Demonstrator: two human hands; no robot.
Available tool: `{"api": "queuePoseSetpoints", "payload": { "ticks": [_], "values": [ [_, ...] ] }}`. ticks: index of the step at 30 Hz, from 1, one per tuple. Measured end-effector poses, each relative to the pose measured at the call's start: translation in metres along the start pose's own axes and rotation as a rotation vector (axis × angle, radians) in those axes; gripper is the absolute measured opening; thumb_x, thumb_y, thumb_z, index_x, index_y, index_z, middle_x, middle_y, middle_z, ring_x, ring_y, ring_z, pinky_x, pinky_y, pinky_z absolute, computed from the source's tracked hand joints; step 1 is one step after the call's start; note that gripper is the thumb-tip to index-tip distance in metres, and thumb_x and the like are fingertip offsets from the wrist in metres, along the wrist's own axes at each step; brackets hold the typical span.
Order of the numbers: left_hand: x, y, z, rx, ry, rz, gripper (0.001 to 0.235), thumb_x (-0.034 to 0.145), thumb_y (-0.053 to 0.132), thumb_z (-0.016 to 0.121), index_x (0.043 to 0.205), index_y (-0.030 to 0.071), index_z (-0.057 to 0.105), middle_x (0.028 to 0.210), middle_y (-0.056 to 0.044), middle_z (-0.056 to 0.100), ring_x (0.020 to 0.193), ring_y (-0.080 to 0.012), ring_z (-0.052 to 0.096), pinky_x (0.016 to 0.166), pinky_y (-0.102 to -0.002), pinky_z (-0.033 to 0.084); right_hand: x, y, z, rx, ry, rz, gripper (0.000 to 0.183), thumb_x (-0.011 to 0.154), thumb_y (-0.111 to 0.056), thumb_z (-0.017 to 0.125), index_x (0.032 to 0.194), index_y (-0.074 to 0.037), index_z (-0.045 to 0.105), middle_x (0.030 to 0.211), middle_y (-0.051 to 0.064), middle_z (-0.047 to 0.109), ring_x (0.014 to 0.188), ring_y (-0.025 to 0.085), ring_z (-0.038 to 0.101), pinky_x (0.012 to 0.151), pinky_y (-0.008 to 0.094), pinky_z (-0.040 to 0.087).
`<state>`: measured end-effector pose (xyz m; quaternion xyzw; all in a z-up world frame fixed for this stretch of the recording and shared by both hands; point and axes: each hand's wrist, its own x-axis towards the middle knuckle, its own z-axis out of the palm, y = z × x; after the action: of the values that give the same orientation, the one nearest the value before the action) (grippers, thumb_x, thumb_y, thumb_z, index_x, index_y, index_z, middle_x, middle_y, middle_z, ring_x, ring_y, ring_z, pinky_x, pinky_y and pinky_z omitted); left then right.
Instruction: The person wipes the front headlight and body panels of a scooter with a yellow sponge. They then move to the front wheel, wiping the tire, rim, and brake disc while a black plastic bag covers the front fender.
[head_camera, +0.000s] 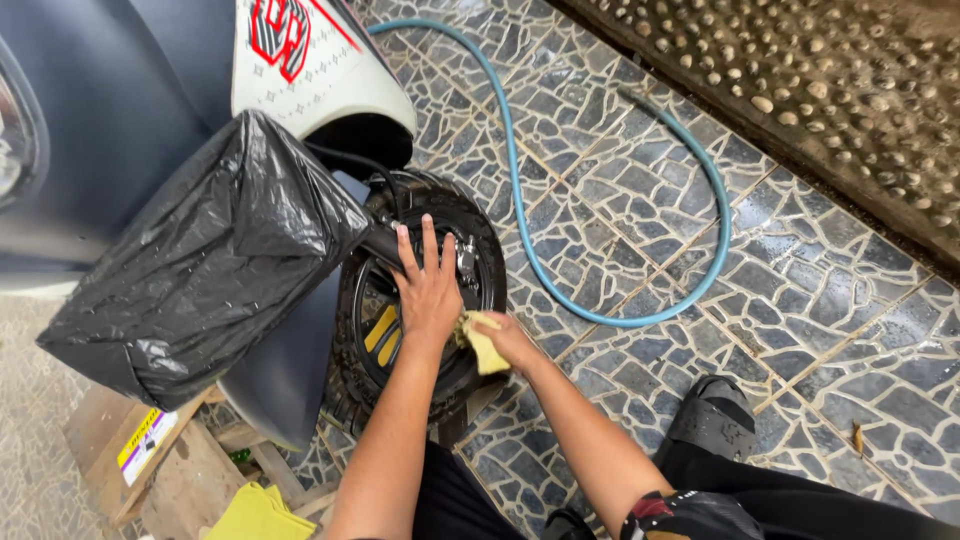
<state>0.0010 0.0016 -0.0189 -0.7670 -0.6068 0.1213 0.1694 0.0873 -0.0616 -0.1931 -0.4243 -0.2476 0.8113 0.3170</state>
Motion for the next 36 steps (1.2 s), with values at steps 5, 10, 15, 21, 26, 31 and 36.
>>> {"api": "queuePoseSetpoints", "payload": {
  "ticks": [5, 10, 15, 21, 26, 31, 36],
  "values": [
    [-0.003, -0.001, 0.005, 0.012, 0.085, 0.018, 0.057, 0.097, 0.016, 0.052, 0.154, 0.014, 0.045, 0.172, -0.016, 0.007, 0.153, -0.0515, -0.003, 0.114, -0.075, 0.022, 0.047, 0.017, -0.037, 0.206, 0.297, -0.173, 0.037, 0.098, -0.021, 0.064, 0.131, -0.006, 0.067, 0.097, 0.008, 0.078, 0.072, 0.015, 0.073, 0.063, 0.03, 0.06],
    [-0.003, -0.001, 0.017, 0.049, 0.123, 0.038, 0.058, 0.096, 0.017, 0.054, 0.153, 0.014, 0.046, 0.171, -0.016, 0.006, 0.152, -0.05, -0.002, 0.109, -0.085, 0.015, 0.062, 0.009, -0.019, -0.051, 0.324, -0.162, 0.044, 0.096, -0.026, 0.068, 0.137, -0.011, 0.061, 0.095, 0.008, 0.075, 0.073, 0.018, 0.069, 0.068, 0.034, 0.057],
    [-0.006, -0.003, 0.013, 0.151, 0.197, 0.084, 0.062, 0.096, 0.021, 0.056, 0.157, 0.015, 0.046, 0.173, -0.015, 0.004, 0.157, -0.043, -0.002, 0.107, -0.086, 0.012, 0.039, 0.031, -0.044, -0.451, 0.059, -0.343, 0.037, 0.096, -0.025, 0.072, 0.127, -0.003, 0.073, 0.092, 0.005, 0.077, 0.079, 0.013, 0.072, 0.072, 0.03, 0.057],
    [-0.009, 0.003, 0.007, 0.334, 0.139, 0.04, 0.063, 0.097, 0.026, 0.056, 0.157, 0.013, 0.046, 0.173, -0.017, 0.005, 0.158, -0.0379, -0.001, 0.109, -0.083, 0.014, 0.09, 0.066, -0.106, 0.146, 0.395, -0.323, 0.041, 0.1, -0.024, 0.064, 0.135, -0.003, 0.066, 0.097, 0.006, 0.074, 0.075, 0.013, 0.067, 0.068, 0.031, 0.055],
    [-0.007, 0.004, 0.009, 0.275, 0.169, 0.038, 0.06, 0.099, 0.027, 0.056, 0.156, 0.011, 0.047, 0.173, -0.018, 0.004, 0.159, -0.0385, -0.001, 0.109, -0.083, 0.015, 0.041, 0.004, -0.081, 0.009, 0.268, -0.226, 0.041, 0.102, -0.027, 0.061, 0.142, -0.015, 0.058, 0.103, 0.009, 0.072, 0.078, 0.016, 0.061, 0.07, 0.033, 0.05],
    [-0.007, 0.004, 0.014, 0.277, 0.103, 0.038, 0.06, 0.099, 0.029, 0.054, 0.155, 0.011, 0.047, 0.172, -0.019, 0.002, 0.158, -0.037, -0.001, 0.109, -0.083, 0.013, 0.034, 0.001, -0.069, -0.619, 0.426, -0.682, 0.048, 0.093, -0.023, 0.069, 0.139, -0.019, 0.056, 0.118, 0.019, 0.069, 0.104, 0.034, 0.067, 0.089, 0.044, 0.053],
    [-0.006, 0.002, 0.008, 0.24, 0.097, 0.036, 0.061, 0.101, 0.03, 0.052, 0.158, 0.011, 0.044, 0.173, -0.016, 0.001, 0.158, -0.0377, -0.001, 0.11, -0.083, 0.011, 0.016, -0.025, -0.041, -0.792, 0.504, -0.655, 0.051, 0.096, -0.027, 0.066, 0.145, -0.027, 0.056, 0.11, 0.022, 0.061, 0.099, 0.043, 0.065, 0.087, 0.05, 0.054]
  ]
}}
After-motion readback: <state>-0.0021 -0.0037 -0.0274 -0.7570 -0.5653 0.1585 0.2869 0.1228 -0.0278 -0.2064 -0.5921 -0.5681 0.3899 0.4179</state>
